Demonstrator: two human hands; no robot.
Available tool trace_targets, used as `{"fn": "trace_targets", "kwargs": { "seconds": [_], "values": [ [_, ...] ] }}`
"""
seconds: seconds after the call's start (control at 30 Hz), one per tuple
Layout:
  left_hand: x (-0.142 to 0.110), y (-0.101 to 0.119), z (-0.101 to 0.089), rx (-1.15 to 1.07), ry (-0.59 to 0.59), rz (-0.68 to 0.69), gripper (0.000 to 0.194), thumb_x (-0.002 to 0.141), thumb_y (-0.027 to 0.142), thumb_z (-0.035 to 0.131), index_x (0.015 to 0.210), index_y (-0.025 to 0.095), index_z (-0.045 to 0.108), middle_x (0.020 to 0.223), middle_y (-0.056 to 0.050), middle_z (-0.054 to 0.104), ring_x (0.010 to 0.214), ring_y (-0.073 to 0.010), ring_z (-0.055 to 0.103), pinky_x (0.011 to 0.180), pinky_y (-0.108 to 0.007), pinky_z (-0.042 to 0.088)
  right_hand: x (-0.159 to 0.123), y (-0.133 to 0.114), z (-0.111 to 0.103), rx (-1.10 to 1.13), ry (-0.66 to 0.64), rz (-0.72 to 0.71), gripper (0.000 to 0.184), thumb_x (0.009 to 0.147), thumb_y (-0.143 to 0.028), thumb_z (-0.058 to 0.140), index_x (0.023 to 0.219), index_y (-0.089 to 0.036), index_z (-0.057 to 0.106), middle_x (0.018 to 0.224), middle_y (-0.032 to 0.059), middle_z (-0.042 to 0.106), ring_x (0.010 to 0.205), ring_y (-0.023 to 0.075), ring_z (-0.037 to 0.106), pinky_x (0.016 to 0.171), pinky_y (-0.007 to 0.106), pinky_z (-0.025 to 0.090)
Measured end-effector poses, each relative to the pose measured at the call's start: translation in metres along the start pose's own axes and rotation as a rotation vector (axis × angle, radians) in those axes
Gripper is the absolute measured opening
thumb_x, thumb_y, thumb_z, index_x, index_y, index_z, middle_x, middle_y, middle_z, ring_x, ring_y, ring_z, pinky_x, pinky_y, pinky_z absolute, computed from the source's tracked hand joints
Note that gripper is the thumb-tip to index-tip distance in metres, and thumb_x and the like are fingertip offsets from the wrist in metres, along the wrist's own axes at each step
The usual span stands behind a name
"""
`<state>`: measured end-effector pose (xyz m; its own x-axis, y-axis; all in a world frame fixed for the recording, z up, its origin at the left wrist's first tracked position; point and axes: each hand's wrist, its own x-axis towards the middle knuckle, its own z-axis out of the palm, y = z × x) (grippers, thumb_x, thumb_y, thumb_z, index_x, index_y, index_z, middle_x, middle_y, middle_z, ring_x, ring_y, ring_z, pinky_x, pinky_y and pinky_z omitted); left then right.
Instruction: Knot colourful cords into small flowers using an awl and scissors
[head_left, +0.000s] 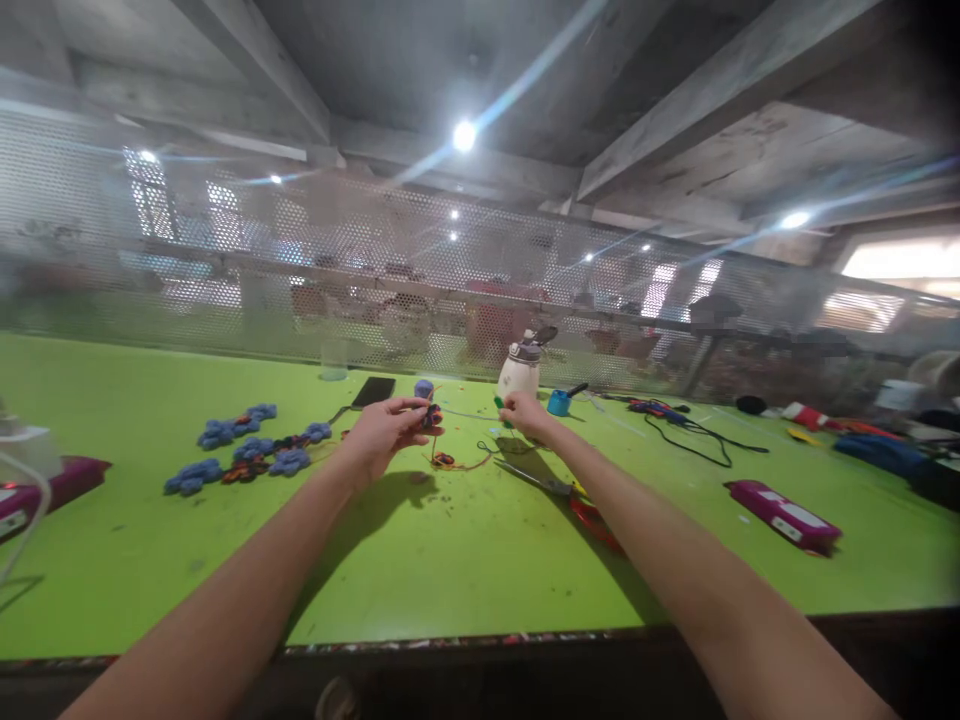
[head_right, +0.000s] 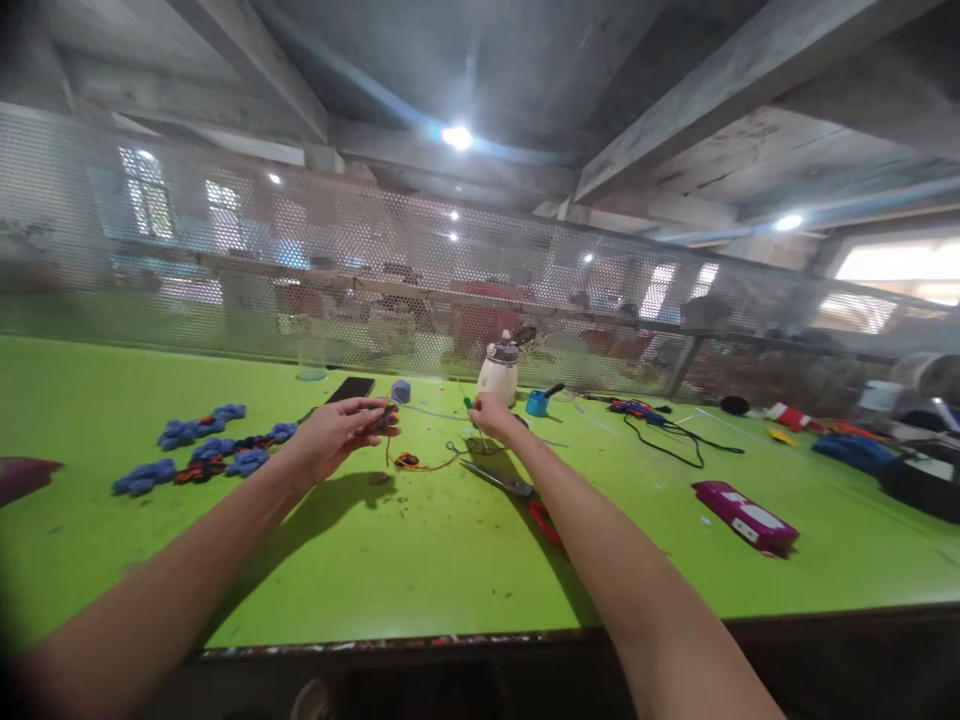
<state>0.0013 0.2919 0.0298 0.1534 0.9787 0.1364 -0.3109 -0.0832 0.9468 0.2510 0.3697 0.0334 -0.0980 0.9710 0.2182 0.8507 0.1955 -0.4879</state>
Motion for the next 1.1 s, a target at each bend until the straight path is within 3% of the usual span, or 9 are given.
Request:
{"fn": "trace_targets", "kwargs": {
  "seconds": [0.1, 0.2, 0.3, 0.4, 0.5, 0.6, 0.7, 0.9, 1.1],
  "values": [
    [-0.001, 0.001, 0.004, -0.018, 0.013, -0.005, 0.016, 0.076, 0.000, 0.058, 0.086, 0.011, 0.063, 0.083, -0.009, 0.072, 0.071, -0.0185, 0.071, 0.064, -0.024, 0.054, -0.020, -0.009, -0.003, 0.251, 0.143, -0.051, 0.024, 0.093, -0.023, 0.042, 0.110, -0.011, 0.052, 0.088, 0.0082, 0.066, 0.074, 0.0143, 0.065, 0.068, 0.030, 0.054],
    [-0.001, 0.000, 0.006, -0.039, 0.028, -0.014, 0.018, 0.074, -0.002, 0.056, 0.085, 0.010, 0.062, 0.083, -0.011, 0.072, 0.072, -0.0196, 0.071, 0.071, -0.030, 0.056, -0.046, -0.024, -0.005, 0.454, 0.201, -0.151, 0.033, 0.087, -0.023, 0.046, 0.118, -0.014, 0.044, 0.078, 0.0045, 0.067, 0.068, 0.0139, 0.065, 0.066, 0.029, 0.055],
    [0.001, -0.003, 0.007, -0.059, 0.060, -0.012, 0.016, 0.074, -0.003, 0.054, 0.081, 0.010, 0.060, 0.079, -0.012, 0.071, 0.069, -0.0202, 0.070, 0.076, -0.035, 0.056, -0.069, -0.040, -0.001, 0.606, 0.132, -0.227, 0.030, 0.080, -0.029, 0.053, 0.107, -0.015, 0.049, 0.067, 0.0003, 0.064, 0.058, 0.0130, 0.063, 0.060, 0.028, 0.053],
    [0.003, -0.008, 0.006, -0.065, 0.087, 0.003, 0.014, 0.073, -0.003, 0.053, 0.077, 0.010, 0.058, 0.075, -0.013, 0.070, 0.065, -0.0200, 0.070, 0.077, -0.039, 0.056, -0.086, -0.051, 0.008, 0.834, -0.003, -0.271, 0.026, 0.075, -0.036, 0.060, 0.085, -0.015, 0.051, 0.053, -0.0038, 0.056, 0.043, 0.0089, 0.051, 0.046, 0.023, 0.044],
    [0.006, -0.011, 0.005, -0.049, 0.111, 0.015, 0.013, 0.072, -0.002, 0.053, 0.075, 0.011, 0.055, 0.074, -0.012, 0.070, 0.062, -0.0191, 0.069, 0.074, -0.040, 0.056, -0.096, -0.057, 0.018, 0.796, -0.158, -0.283, 0.024, 0.077, -0.036, 0.058, 0.084, -0.016, 0.050, 0.045, -0.0073, 0.050, 0.036, 0.0068, 0.041, 0.039, 0.020, 0.035],
    [0.009, -0.013, 0.005, -0.011, 0.142, 0.022, 0.014, 0.072, -0.001, 0.053, 0.074, 0.013, 0.053, 0.070, -0.009, 0.070, 0.059, -0.0179, 0.068, 0.071, -0.039, 0.056, -0.100, -0.059, 0.026, 0.713, -0.254, -0.262, 0.026, 0.078, -0.032, 0.056, 0.097, -0.014, 0.052, 0.043, -0.0092, 0.047, 0.035, 0.0069, 0.039, 0.038, 0.019, 0.033],
    [0.009, -0.014, 0.006, 0.040, 0.163, 0.026, 0.014, 0.070, 0.001, 0.057, 0.073, 0.015, 0.053, 0.067, -0.007, 0.070, 0.060, -0.0174, 0.067, 0.070, -0.038, 0.056, -0.100, -0.060, 0.031, 0.649, -0.238, -0.228, 0.027, 0.080, -0.027, 0.052, 0.102, -0.012, 0.054, 0.042, -0.0090, 0.046, 0.034, 0.0071, 0.038, 0.038, 0.019, 0.033],
    [0.007, -0.020, 0.013, 0.105, 0.124, -0.003, 0.014, 0.070, 0.001, 0.056, 0.072, 0.015, 0.053, 0.065, -0.007, 0.069, 0.062, -0.0168, 0.067, 0.070, -0.035, 0.054, -0.097, -0.058, 0.039, 0.514, -0.185, -0.190, 0.018, 0.083, -0.024, 0.048, 0.094, -0.013, 0.057, 0.045, -0.0064, 0.049, 0.035, 0.0080, 0.043, 0.040, 0.020, 0.035],
    [0.006, -0.031, 0.014, 0.138, 0.154, -0.063, 0.011, 0.072, 0.005, 0.055, 0.074, 0.015, 0.056, 0.069, -0.006, 0.069, 0.062, -0.0145, 0.065, 0.053, -0.023, 0.044, -0.090, -0.045, 0.039, 0.383, -0.139, -0.215, 0.012, 0.082, -0.021, 0.049, 0.084, -0.013, 0.059, 0.047, -0.0037, 0.053, 0.038, 0.0095, 0.046, 0.043, 0.021, 0.034]
  ]
}}
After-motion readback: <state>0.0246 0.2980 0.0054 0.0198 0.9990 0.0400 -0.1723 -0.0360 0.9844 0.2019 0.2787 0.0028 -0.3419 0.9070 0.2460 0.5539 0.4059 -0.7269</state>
